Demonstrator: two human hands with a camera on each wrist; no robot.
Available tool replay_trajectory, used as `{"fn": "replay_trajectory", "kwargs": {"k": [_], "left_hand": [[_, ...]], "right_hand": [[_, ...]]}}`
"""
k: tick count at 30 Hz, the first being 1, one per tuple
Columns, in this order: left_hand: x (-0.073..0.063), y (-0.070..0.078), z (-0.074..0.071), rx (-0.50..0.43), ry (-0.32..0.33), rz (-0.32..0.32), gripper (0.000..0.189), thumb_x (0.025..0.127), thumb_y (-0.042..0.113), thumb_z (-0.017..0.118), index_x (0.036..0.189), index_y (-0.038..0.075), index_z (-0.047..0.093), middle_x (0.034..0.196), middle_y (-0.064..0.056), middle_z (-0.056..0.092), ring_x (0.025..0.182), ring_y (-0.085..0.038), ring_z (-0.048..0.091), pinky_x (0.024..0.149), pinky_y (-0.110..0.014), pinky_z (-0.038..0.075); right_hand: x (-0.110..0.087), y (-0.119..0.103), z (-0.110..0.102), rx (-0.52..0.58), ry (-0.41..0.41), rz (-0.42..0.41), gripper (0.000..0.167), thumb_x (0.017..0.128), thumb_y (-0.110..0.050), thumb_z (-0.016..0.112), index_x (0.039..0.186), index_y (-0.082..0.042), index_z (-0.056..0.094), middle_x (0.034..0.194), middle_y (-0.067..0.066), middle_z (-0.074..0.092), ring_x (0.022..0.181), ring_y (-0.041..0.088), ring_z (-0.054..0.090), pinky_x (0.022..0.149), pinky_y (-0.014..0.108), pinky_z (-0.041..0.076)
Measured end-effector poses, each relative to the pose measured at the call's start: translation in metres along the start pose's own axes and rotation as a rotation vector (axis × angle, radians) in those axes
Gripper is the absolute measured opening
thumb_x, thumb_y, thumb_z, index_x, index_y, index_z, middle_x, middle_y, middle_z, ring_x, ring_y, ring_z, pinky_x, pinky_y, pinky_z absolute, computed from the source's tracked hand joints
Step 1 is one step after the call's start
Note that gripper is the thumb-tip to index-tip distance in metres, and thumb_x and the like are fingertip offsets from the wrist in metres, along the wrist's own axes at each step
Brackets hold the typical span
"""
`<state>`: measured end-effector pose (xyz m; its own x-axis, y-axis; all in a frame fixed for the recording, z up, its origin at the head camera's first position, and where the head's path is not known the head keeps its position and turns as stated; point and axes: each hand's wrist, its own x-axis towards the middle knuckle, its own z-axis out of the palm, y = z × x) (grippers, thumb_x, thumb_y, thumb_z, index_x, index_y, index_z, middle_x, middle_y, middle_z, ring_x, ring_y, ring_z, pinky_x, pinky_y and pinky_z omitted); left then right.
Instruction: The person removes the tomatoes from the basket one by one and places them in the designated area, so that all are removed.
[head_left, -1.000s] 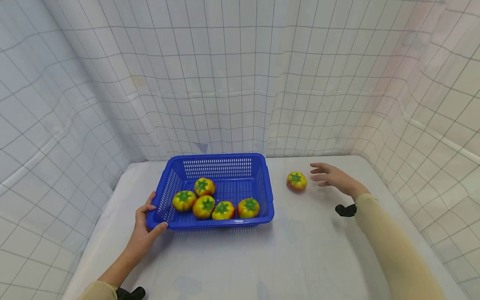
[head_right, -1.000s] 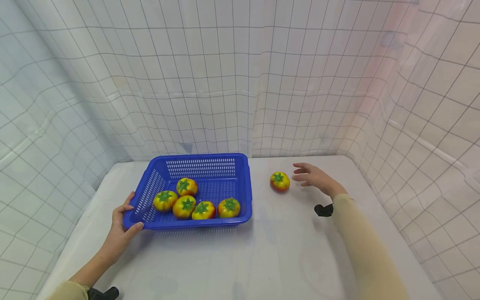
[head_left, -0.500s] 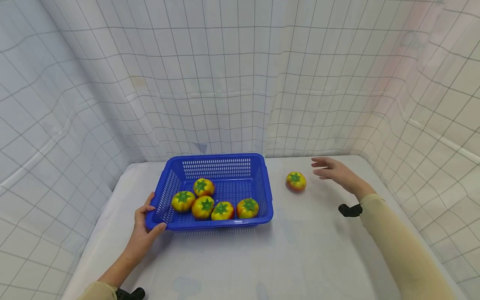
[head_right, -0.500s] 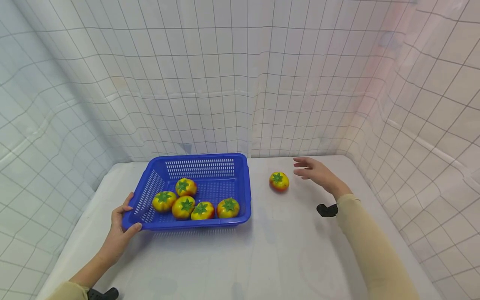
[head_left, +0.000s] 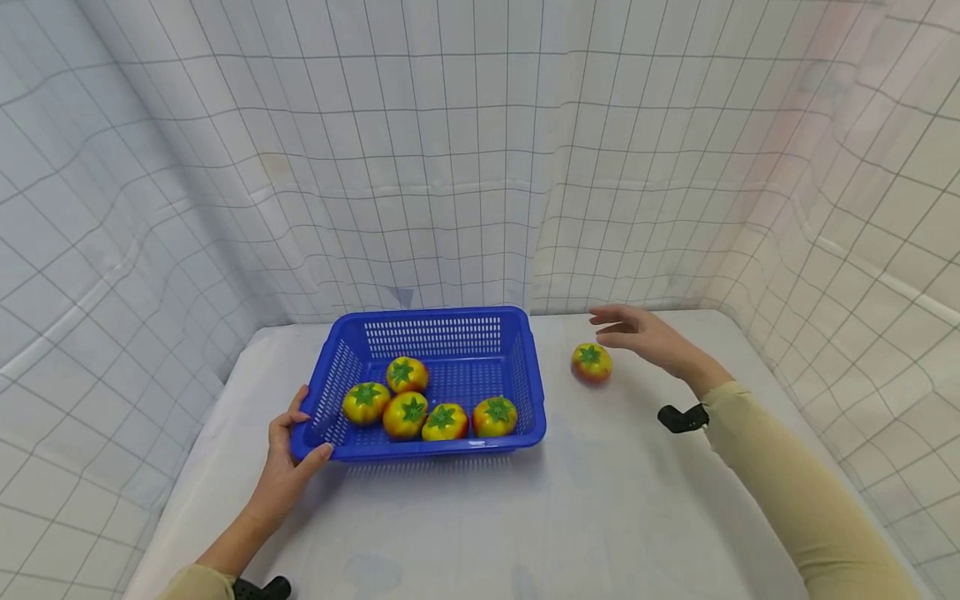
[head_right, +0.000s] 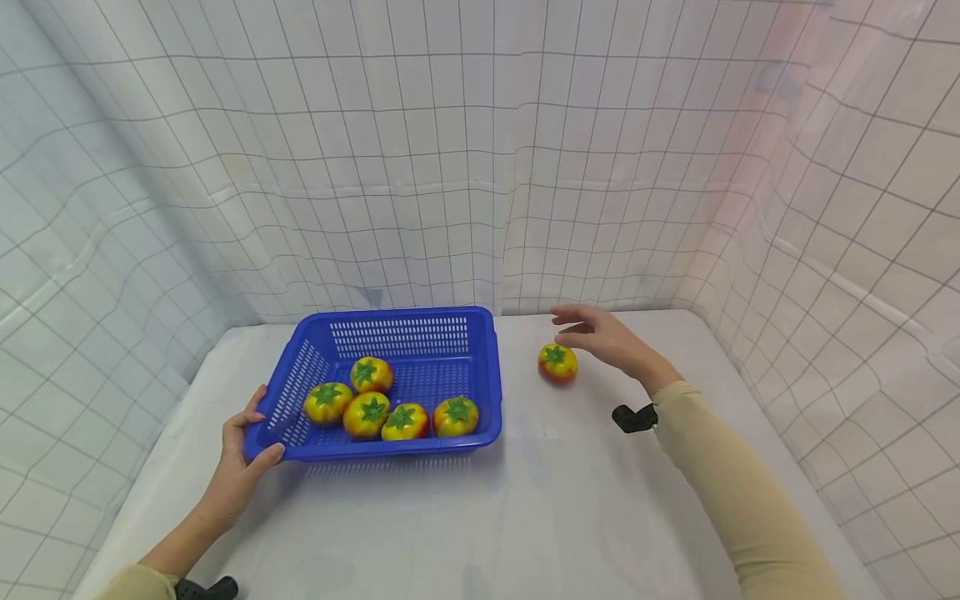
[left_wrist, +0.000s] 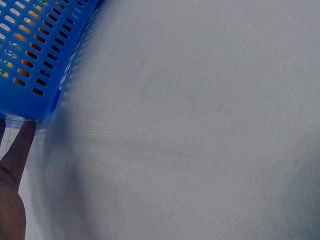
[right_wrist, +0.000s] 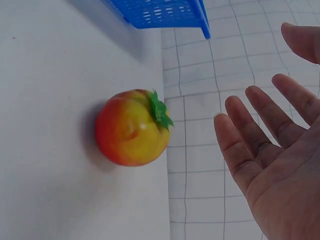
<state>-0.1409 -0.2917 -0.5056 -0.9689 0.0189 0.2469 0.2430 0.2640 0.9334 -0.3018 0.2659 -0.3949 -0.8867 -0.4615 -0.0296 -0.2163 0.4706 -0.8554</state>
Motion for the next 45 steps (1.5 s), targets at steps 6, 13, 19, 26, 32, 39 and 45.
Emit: {"fn": "replay_trajectory", "kwargs": {"k": [6, 13, 19, 26, 32, 39, 45], "left_hand": [[0.0, -0.001, -0.001, -0.005, 0.001, -0.005, 0.049, 0.101, 0.0, 0.056, 0.131, 0.018, 0.022, 0.172, 0.003, 0.002, 0.155, -0.031, 0.002, 0.101, -0.006, 0.032], [0.001, -0.002, -0.003, 0.009, 0.007, 0.004, 0.048, 0.101, 0.0, 0.055, 0.131, 0.017, 0.022, 0.172, 0.002, 0.002, 0.156, -0.03, 0.002, 0.102, -0.006, 0.031], [0.0, -0.003, -0.003, 0.013, 0.008, 0.004, 0.048, 0.101, 0.0, 0.055, 0.132, 0.016, 0.023, 0.172, 0.003, 0.002, 0.156, -0.028, 0.003, 0.102, -0.006, 0.031], [0.001, -0.002, -0.003, 0.016, 0.006, 0.002, 0.047, 0.101, 0.0, 0.055, 0.132, 0.015, 0.022, 0.172, 0.002, 0.002, 0.156, -0.028, 0.002, 0.103, -0.007, 0.029], [0.001, -0.001, -0.002, 0.005, 0.003, 0.009, 0.047, 0.101, -0.002, 0.054, 0.131, 0.015, 0.022, 0.172, 0.001, 0.001, 0.155, -0.027, 0.003, 0.103, -0.007, 0.029], [0.001, -0.002, 0.0, -0.008, 0.004, 0.001, 0.046, 0.101, -0.001, 0.054, 0.131, 0.017, 0.023, 0.172, 0.001, 0.001, 0.155, -0.03, 0.002, 0.103, -0.007, 0.03], [0.0, -0.002, 0.0, -0.003, 0.005, -0.001, 0.047, 0.101, -0.002, 0.054, 0.131, 0.016, 0.023, 0.172, 0.001, 0.001, 0.155, -0.033, 0.003, 0.102, -0.006, 0.031]], "right_hand": [[0.008, -0.019, 0.012, -0.031, -0.024, -0.034, 0.061, 0.097, -0.041, 0.069, 0.15, -0.018, 0.048, 0.148, 0.008, 0.053, 0.135, 0.031, 0.05, 0.111, 0.058, 0.037], [0.024, -0.038, 0.026, -0.078, -0.058, -0.08, 0.062, 0.095, -0.046, 0.07, 0.149, -0.024, 0.049, 0.145, 0.0, 0.055, 0.135, 0.026, 0.05, 0.109, 0.051, 0.041], [0.04, -0.056, 0.041, -0.098, -0.095, -0.126, 0.062, 0.095, -0.041, 0.071, 0.15, -0.023, 0.048, 0.147, 0.003, 0.054, 0.134, 0.025, 0.05, 0.106, 0.049, 0.045], [0.06, -0.074, 0.062, -0.11, -0.137, -0.145, 0.066, 0.094, -0.04, 0.073, 0.151, -0.024, 0.047, 0.149, 0.004, 0.052, 0.134, 0.026, 0.05, 0.107, 0.05, 0.044], [0.08, -0.087, 0.081, -0.179, -0.196, -0.181, 0.065, 0.094, -0.037, 0.072, 0.151, -0.022, 0.046, 0.144, 0.002, 0.054, 0.13, 0.027, 0.054, 0.103, 0.045, 0.048], [0.096, -0.1, 0.101, -0.242, -0.25, -0.182, 0.066, 0.092, -0.031, 0.074, 0.151, -0.019, 0.046, 0.143, 0.006, 0.054, 0.13, 0.033, 0.053, 0.1, 0.044, 0.049], [0.108, -0.105, 0.115, -0.306, -0.28, -0.196, 0.066, 0.092, -0.032, 0.075, 0.15, -0.019, 0.048, 0.143, 0.005, 0.055, 0.129, 0.031, 0.053, 0.101, 0.044, 0.048]]}}
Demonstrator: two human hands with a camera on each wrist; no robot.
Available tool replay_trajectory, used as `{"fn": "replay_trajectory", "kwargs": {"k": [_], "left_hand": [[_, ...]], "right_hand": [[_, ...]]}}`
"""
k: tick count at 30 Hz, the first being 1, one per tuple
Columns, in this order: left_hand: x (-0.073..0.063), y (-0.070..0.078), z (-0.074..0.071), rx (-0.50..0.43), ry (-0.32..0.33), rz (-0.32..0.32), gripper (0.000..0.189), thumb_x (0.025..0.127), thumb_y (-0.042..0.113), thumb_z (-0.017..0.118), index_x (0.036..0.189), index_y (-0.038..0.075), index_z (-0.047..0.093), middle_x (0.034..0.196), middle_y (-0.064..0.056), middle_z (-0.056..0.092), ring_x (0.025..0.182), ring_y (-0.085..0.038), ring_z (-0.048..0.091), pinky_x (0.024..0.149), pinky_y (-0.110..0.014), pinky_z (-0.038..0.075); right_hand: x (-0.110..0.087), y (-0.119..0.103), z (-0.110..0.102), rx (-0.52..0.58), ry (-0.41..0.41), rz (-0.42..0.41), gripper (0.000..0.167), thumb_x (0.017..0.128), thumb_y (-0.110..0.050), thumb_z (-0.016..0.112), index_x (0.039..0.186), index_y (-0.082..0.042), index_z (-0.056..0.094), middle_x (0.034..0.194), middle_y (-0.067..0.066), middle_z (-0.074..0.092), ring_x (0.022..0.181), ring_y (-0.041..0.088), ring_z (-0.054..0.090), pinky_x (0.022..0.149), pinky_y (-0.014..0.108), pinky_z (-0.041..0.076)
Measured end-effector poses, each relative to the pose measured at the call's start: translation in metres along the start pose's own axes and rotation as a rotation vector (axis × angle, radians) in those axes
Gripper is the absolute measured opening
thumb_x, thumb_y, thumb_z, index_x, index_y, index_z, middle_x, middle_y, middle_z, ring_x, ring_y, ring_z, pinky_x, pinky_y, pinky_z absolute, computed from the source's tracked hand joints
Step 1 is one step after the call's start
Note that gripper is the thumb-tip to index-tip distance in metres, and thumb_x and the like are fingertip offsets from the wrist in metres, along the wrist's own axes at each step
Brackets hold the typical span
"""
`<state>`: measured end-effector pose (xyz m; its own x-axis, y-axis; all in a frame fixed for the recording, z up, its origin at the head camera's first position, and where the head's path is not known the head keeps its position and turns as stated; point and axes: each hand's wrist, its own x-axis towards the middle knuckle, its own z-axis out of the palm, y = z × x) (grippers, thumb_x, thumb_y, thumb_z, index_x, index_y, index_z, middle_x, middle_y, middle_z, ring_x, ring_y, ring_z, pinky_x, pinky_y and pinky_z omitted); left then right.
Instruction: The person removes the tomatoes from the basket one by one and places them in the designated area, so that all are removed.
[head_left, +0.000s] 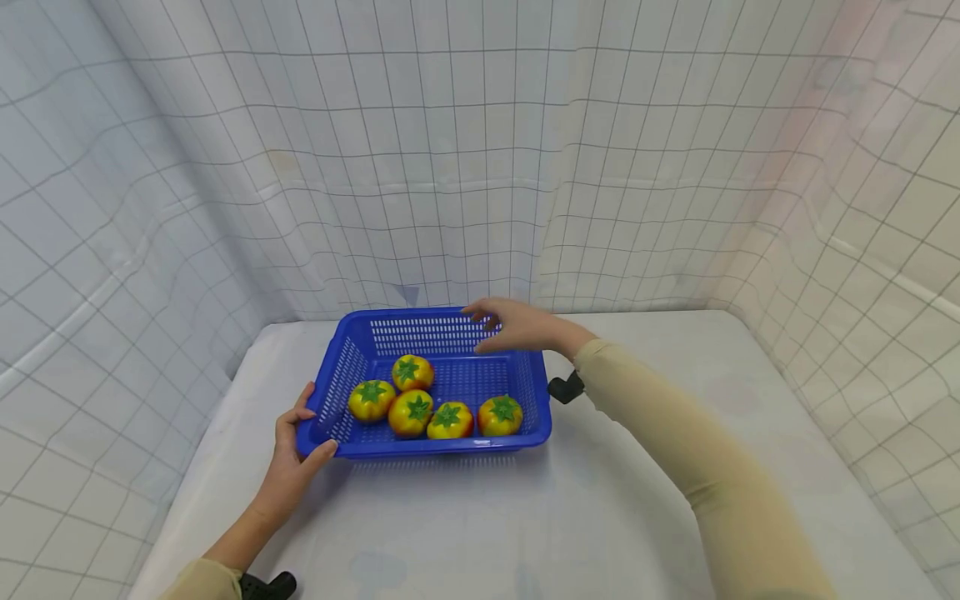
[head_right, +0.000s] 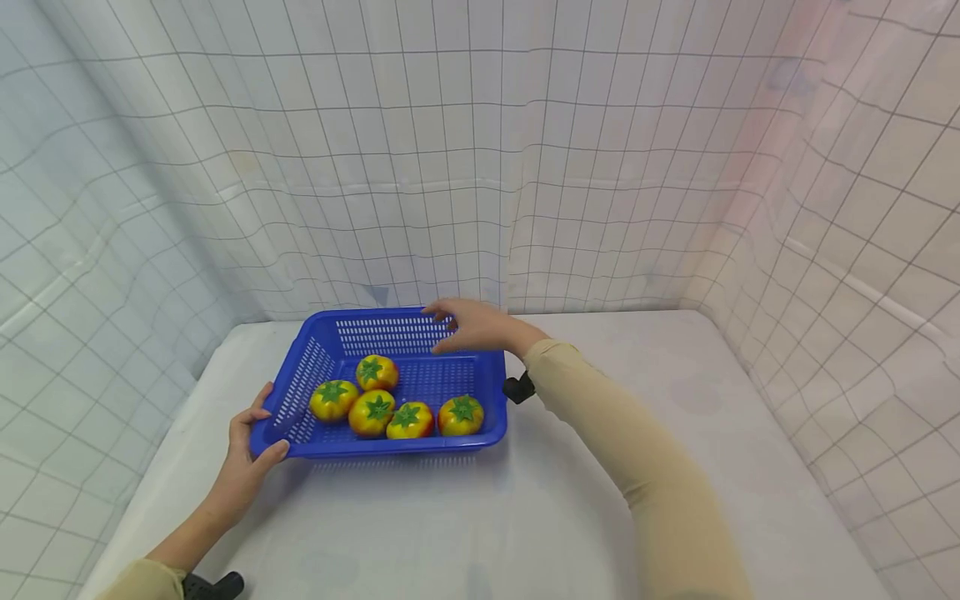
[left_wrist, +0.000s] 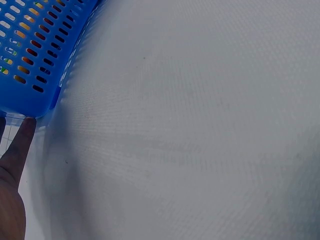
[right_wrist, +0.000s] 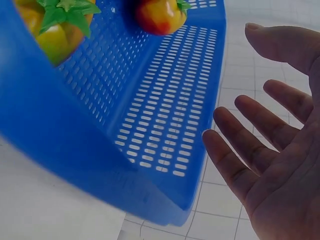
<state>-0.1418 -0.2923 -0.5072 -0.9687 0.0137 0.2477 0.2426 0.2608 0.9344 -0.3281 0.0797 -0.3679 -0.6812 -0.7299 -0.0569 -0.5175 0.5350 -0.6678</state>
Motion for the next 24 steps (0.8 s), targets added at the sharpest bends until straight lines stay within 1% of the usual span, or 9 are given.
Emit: {"fn": "replay_trajectory", "kwargs": {"k": [5, 9, 11, 15, 18, 21, 24], "left_hand": [[0.0, 0.0, 0.0, 0.003, 0.001, -0.007, 0.047, 0.101, -0.001, 0.055, 0.131, 0.016, 0.023, 0.172, 0.002, 0.001, 0.155, -0.034, 0.003, 0.102, -0.006, 0.031], [0.0, 0.0, 0.0, -0.001, 0.003, -0.016, 0.047, 0.101, 0.0, 0.055, 0.131, 0.017, 0.023, 0.172, 0.003, 0.002, 0.154, -0.035, 0.004, 0.102, -0.006, 0.031], [0.0, -0.001, 0.0, -0.008, 0.004, -0.019, 0.047, 0.101, 0.0, 0.055, 0.131, 0.017, 0.023, 0.172, 0.004, 0.002, 0.154, -0.036, 0.004, 0.102, -0.006, 0.031], [0.0, -0.001, 0.0, -0.011, 0.004, -0.025, 0.047, 0.101, 0.001, 0.055, 0.131, 0.017, 0.023, 0.172, 0.004, 0.002, 0.154, -0.037, 0.004, 0.102, -0.007, 0.031], [0.0, -0.001, 0.0, -0.009, 0.002, -0.024, 0.047, 0.101, 0.001, 0.055, 0.131, 0.016, 0.023, 0.172, 0.004, 0.002, 0.154, -0.037, 0.004, 0.101, -0.006, 0.031], [0.0, 0.0, 0.0, -0.018, 0.001, -0.018, 0.047, 0.101, 0.0, 0.055, 0.131, 0.016, 0.023, 0.172, 0.003, 0.001, 0.154, -0.036, 0.004, 0.101, -0.006, 0.032], [0.001, 0.0, 0.0, -0.034, 0.0, -0.008, 0.046, 0.101, -0.001, 0.054, 0.131, 0.015, 0.023, 0.172, 0.002, 0.001, 0.154, -0.036, 0.004, 0.101, -0.007, 0.032]], "right_hand": [[0.011, -0.006, 0.005, -0.026, -0.027, 0.005, 0.066, 0.091, -0.035, 0.076, 0.15, -0.02, 0.049, 0.144, 0.005, 0.056, 0.128, 0.029, 0.054, 0.101, 0.045, 0.048], [0.021, -0.01, 0.011, -0.023, -0.042, -0.003, 0.063, 0.092, -0.033, 0.076, 0.148, -0.019, 0.051, 0.143, 0.005, 0.056, 0.127, 0.028, 0.055, 0.1, 0.042, 0.048], [0.026, -0.01, 0.014, -0.018, -0.052, 0.0, 0.061, 0.093, -0.031, 0.075, 0.147, -0.019, 0.052, 0.142, 0.004, 0.056, 0.125, 0.026, 0.056, 0.099, 0.039, 0.049], [0.036, -0.012, 0.022, -0.002, -0.081, 0.009, 0.059, 0.093, -0.026, 0.075, 0.147, -0.017, 0.052, 0.144, 0.005, 0.056, 0.124, 0.026, 0.057, 0.099, 0.036, 0.049], [0.043, -0.014, 0.027, 0.01, -0.108, 0.011, 0.06, 0.093, -0.023, 0.075, 0.148, -0.014, 0.052, 0.145, 0.007, 0.056, 0.124, 0.026, 0.057, 0.099, 0.035, 0.05], [0.049, -0.016, 0.031, 0.005, -0.134, 0.017, 0.061, 0.093, -0.023, 0.076, 0.148, -0.014, 0.052, 0.145, 0.007, 0.056, 0.121, 0.022, 0.058, 0.097, 0.033, 0.05], [0.055, -0.017, 0.036, 0.001, -0.16, 0.017, 0.062, 0.093, -0.023, 0.076, 0.149, -0.013, 0.051, 0.148, 0.008, 0.054, 0.125, 0.023, 0.056, 0.101, 0.035, 0.048]]}}
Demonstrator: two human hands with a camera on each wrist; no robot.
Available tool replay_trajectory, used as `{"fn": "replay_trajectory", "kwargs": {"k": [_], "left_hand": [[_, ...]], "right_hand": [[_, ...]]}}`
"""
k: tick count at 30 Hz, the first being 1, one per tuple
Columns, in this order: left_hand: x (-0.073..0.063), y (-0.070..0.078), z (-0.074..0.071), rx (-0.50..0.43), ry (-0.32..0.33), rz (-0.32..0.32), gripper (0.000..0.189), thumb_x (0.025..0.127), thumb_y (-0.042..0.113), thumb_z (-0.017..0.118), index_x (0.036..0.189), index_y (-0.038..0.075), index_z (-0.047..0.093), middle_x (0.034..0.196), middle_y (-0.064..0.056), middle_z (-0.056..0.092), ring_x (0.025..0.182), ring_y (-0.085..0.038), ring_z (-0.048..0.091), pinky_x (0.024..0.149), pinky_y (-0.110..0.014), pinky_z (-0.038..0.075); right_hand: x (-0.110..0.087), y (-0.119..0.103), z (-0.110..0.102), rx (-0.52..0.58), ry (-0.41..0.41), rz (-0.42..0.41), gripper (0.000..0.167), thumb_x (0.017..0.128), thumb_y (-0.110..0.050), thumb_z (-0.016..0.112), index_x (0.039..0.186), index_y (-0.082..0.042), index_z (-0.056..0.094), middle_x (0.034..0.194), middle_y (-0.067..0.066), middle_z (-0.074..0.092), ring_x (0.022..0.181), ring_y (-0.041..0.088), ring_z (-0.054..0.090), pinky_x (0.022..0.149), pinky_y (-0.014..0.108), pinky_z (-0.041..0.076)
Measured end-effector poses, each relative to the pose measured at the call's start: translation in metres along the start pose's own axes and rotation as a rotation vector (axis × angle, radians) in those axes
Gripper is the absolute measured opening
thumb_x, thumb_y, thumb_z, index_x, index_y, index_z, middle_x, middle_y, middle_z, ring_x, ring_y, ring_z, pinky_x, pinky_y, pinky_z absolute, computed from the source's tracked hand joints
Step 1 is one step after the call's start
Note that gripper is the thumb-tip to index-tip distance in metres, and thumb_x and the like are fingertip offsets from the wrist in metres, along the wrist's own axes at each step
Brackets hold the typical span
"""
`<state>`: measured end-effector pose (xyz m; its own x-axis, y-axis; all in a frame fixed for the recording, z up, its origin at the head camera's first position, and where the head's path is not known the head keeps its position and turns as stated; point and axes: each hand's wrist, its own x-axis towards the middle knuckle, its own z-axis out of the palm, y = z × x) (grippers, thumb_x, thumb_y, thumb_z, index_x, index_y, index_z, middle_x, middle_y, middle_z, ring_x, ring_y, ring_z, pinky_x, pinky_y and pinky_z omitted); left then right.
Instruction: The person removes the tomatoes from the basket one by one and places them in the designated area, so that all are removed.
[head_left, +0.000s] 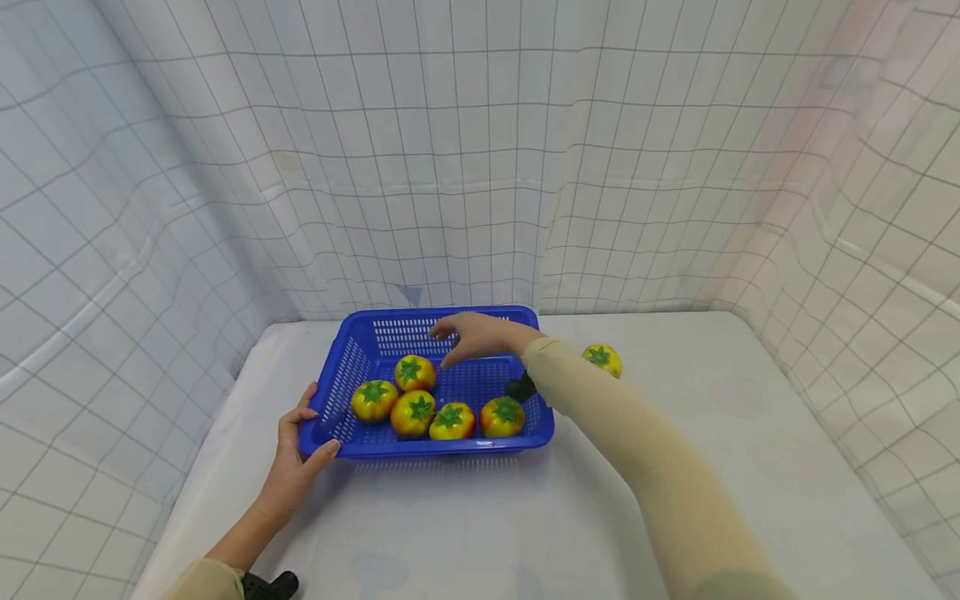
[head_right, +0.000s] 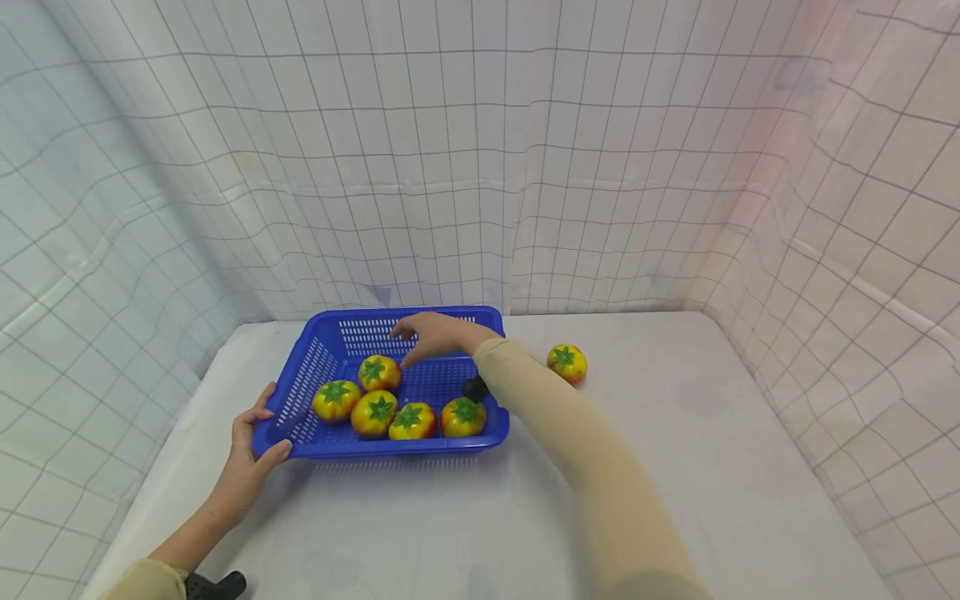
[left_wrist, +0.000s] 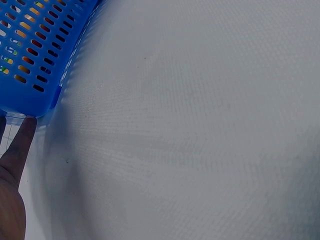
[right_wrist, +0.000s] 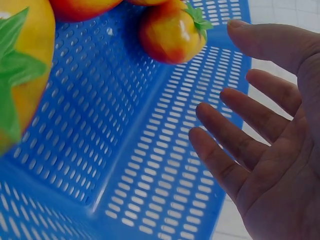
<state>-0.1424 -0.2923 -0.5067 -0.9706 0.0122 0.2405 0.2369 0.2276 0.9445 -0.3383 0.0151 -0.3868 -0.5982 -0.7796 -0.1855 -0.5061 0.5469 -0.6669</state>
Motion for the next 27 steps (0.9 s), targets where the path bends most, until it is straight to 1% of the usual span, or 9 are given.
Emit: {"fn": "replay_trajectory", "kwargs": {"k": [3, 5, 9, 12, 16, 19, 23, 27], "left_hand": [[0.0, 0.0, 0.0, -0.016, -0.001, 0.007, 0.046, 0.101, -0.003, 0.054, 0.13, 0.014, 0.023, 0.172, 0.0, 0.0, 0.154, -0.036, 0.004, 0.101, -0.007, 0.033], [0.0, 0.0, 0.0, -0.017, 0.0, 0.007, 0.046, 0.101, -0.003, 0.054, 0.13, 0.014, 0.023, 0.172, -0.001, 0.0, 0.154, -0.036, 0.004, 0.101, -0.007, 0.033], [0.0, 0.0, -0.001, -0.017, 0.004, 0.004, 0.046, 0.101, -0.003, 0.054, 0.131, 0.015, 0.023, 0.172, 0.0, 0.0, 0.154, -0.037, 0.004, 0.101, -0.007, 0.033], [0.0, -0.001, -0.001, -0.013, 0.004, 0.007, 0.046, 0.101, -0.003, 0.054, 0.131, 0.015, 0.023, 0.172, 0.0, 0.0, 0.154, -0.037, 0.004, 0.101, -0.007, 0.033], [-0.001, -0.002, -0.002, 0.0, 0.003, 0.011, 0.046, 0.101, -0.003, 0.053, 0.131, 0.013, 0.023, 0.172, -0.001, 0.0, 0.154, -0.036, 0.003, 0.102, -0.007, 0.032], [0.0, -0.002, -0.002, 0.011, 0.004, 0.006, 0.047, 0.101, -0.003, 0.054, 0.132, 0.013, 0.023, 0.172, 0.0, 0.001, 0.154, -0.036, 0.003, 0.102, -0.007, 0.031], [0.0, -0.002, -0.001, 0.008, 0.001, 0.007, 0.046, 0.101, -0.003, 0.054, 0.131, 0.013, 0.023, 0.172, -0.001, 0.0, 0.154, -0.037, 0.003, 0.102, -0.007, 0.032], [0.0, -0.001, -0.001, 0.001, 0.001, 0.018, 0.046, 0.1, -0.004, 0.053, 0.131, 0.012, 0.023, 0.172, -0.002, 0.0, 0.154, -0.036, 0.004, 0.103, -0.007, 0.032]], "right_hand": [[0.007, -0.001, 0.004, -0.011, -0.025, -0.006, 0.064, 0.093, -0.022, 0.076, 0.15, -0.01, 0.05, 0.15, 0.011, 0.052, 0.134, 0.027, 0.05, 0.108, 0.041, 0.043], [0.011, -0.001, 0.007, -0.027, -0.04, -0.004, 0.065, 0.092, -0.024, 0.077, 0.15, -0.01, 0.05, 0.151, 0.011, 0.051, 0.138, 0.028, 0.046, 0.111, 0.042, 0.04], [0.019, -0.003, 0.012, -0.07, -0.064, 0.002, 0.068, 0.091, -0.028, 0.079, 0.15, -0.012, 0.05, 0.15, 0.009, 0.052, 0.137, 0.025, 0.047, 0.111, 0.04, 0.04], [0.023, -0.004, 0.016, -0.077, -0.08, 0.004, 0.068, 0.091, -0.027, 0.078, 0.151, -0.012, 0.049, 0.15, 0.009, 0.052, 0.138, 0.024, 0.046, 0.111, 0.039, 0.04], [0.028, -0.006, 0.021, -0.047, -0.092, 0.017, 0.068, 0.091, -0.023, 0.077, 0.151, -0.011, 0.047, 0.151, 0.011, 0.051, 0.138, 0.026, 0.046, 0.111, 0.042, 0.04], [0.031, -0.007, 0.025, -0.036, -0.096, 0.037, 0.067, 0.091, -0.022, 0.077, 0.151, -0.013, 0.048, 0.151, 0.011, 0.05, 0.138, 0.026, 0.046, 0.11, 0.041, 0.041], [0.035, -0.006, 0.029, -0.04, -0.099, 0.055, 0.065, 0.092, -0.022, 0.077, 0.15, -0.016, 0.05, 0.15, 0.008, 0.051, 0.138, 0.024, 0.046, 0.111, 0.038, 0.041], [0.037, -0.005, 0.031, -0.025, -0.102, 0.057, 0.064, 0.091, -0.019, 0.077, 0.149, -0.016, 0.049, 0.15, 0.009, 0.051, 0.138, 0.025, 0.045, 0.111, 0.04, 0.04]]}}
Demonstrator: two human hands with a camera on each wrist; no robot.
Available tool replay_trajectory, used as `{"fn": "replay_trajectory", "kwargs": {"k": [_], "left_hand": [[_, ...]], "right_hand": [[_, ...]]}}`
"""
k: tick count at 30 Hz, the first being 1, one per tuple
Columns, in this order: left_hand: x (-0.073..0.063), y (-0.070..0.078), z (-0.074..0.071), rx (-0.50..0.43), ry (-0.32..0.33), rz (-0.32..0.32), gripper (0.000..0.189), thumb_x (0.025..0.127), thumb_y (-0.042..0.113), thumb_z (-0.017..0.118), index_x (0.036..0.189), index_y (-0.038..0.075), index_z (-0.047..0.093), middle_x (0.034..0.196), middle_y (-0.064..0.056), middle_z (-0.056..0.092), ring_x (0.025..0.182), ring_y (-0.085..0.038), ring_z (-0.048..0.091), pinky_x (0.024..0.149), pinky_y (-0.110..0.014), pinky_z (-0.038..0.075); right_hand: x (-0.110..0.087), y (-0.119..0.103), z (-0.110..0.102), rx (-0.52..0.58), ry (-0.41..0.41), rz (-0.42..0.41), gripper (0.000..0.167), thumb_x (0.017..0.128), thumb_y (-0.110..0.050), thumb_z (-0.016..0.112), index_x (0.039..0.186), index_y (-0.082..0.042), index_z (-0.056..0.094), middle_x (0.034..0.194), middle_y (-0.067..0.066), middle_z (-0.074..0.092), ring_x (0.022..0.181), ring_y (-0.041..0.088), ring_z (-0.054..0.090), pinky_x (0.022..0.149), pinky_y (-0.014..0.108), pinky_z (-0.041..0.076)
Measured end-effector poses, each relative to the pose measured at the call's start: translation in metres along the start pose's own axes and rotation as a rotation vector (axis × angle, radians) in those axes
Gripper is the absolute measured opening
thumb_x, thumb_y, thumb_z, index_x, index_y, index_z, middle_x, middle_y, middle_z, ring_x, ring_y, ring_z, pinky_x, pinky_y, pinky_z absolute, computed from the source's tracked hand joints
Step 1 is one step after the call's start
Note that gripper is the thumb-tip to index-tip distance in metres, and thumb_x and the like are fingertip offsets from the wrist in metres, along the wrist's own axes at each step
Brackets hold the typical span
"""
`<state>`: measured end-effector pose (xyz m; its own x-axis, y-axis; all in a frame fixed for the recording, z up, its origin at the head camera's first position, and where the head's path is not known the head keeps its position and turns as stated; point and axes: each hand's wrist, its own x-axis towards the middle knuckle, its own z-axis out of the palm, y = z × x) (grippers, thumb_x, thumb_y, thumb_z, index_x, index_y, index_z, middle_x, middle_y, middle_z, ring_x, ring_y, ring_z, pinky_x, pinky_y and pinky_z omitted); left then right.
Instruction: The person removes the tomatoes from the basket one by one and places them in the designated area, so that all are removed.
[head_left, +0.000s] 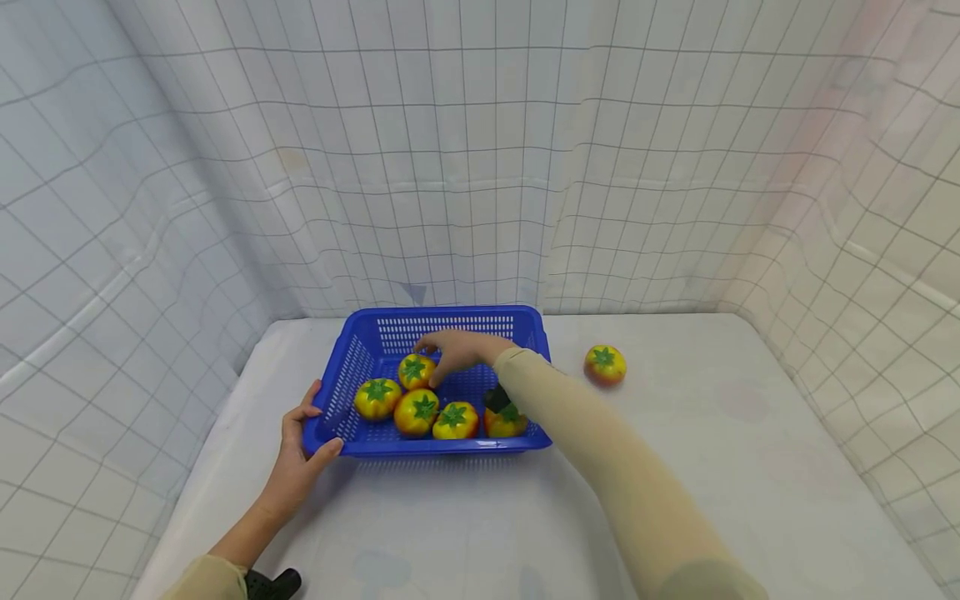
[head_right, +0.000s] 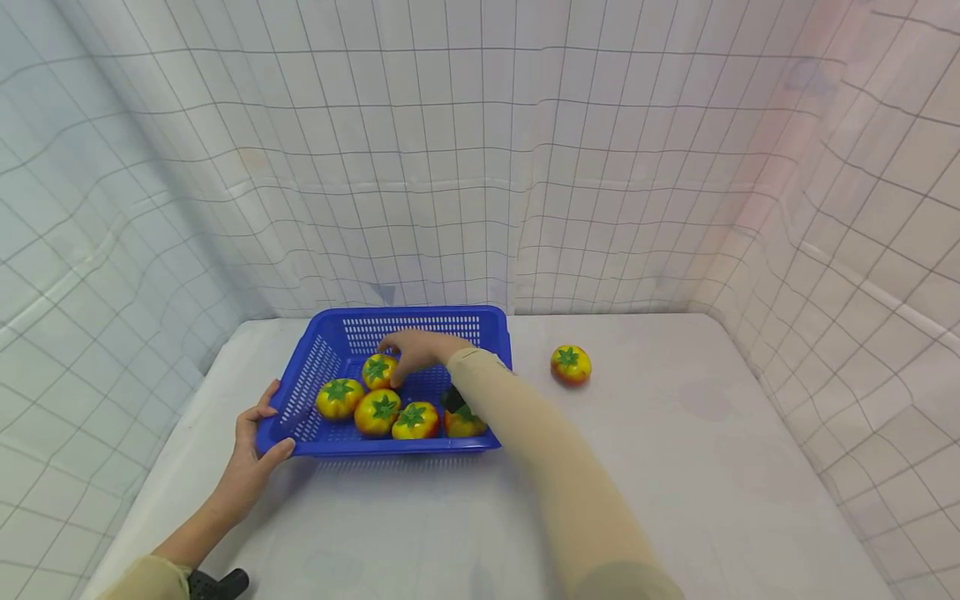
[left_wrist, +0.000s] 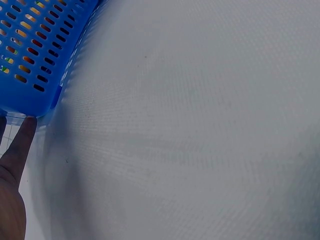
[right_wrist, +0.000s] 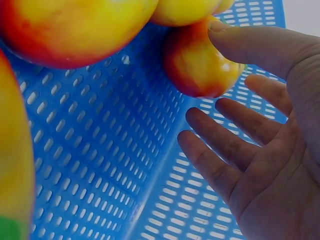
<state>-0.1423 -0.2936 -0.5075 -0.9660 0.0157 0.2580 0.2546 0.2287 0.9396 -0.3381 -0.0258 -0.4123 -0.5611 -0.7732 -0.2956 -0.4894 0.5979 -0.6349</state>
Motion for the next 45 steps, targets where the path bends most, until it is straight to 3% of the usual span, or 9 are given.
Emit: {"fn": "replay_trajectory", "kwargs": {"k": [13, 36, 45], "left_hand": [[0.001, 0.0, 0.0, -0.015, -0.003, -0.005, 0.046, 0.1, -0.003, 0.055, 0.13, 0.012, 0.023, 0.172, -0.001, 0.001, 0.153, -0.04, 0.004, 0.101, -0.008, 0.034], [0.0, -0.001, -0.001, 0.014, 0.002, 0.001, 0.046, 0.1, -0.003, 0.055, 0.13, 0.013, 0.023, 0.172, -0.001, 0.002, 0.153, -0.037, 0.007, 0.102, -0.008, 0.033], [0.0, -0.001, -0.002, 0.025, -0.003, -0.012, 0.047, 0.1, -0.001, 0.056, 0.13, 0.013, 0.022, 0.172, 0.002, 0.002, 0.153, -0.04, 0.005, 0.102, -0.007, 0.033]], "right_hand": [[0.009, 0.004, 0.005, 0.038, -0.023, 0.002, 0.073, 0.089, -0.011, 0.077, 0.154, -0.018, 0.043, 0.153, 0.01, 0.046, 0.137, 0.024, 0.045, 0.111, 0.04, 0.04], [0.02, 0.012, 0.006, 0.047, -0.068, 0.048, 0.079, 0.089, -0.009, 0.076, 0.157, -0.031, 0.04, 0.157, 0.004, 0.041, 0.142, 0.029, 0.038, 0.116, 0.057, 0.029], [0.021, 0.016, 0.003, 0.075, -0.094, 0.05, 0.083, 0.089, -0.007, 0.076, 0.158, -0.032, 0.038, 0.16, 0.004, 0.038, 0.144, 0.029, 0.036, 0.117, 0.056, 0.027]]}}
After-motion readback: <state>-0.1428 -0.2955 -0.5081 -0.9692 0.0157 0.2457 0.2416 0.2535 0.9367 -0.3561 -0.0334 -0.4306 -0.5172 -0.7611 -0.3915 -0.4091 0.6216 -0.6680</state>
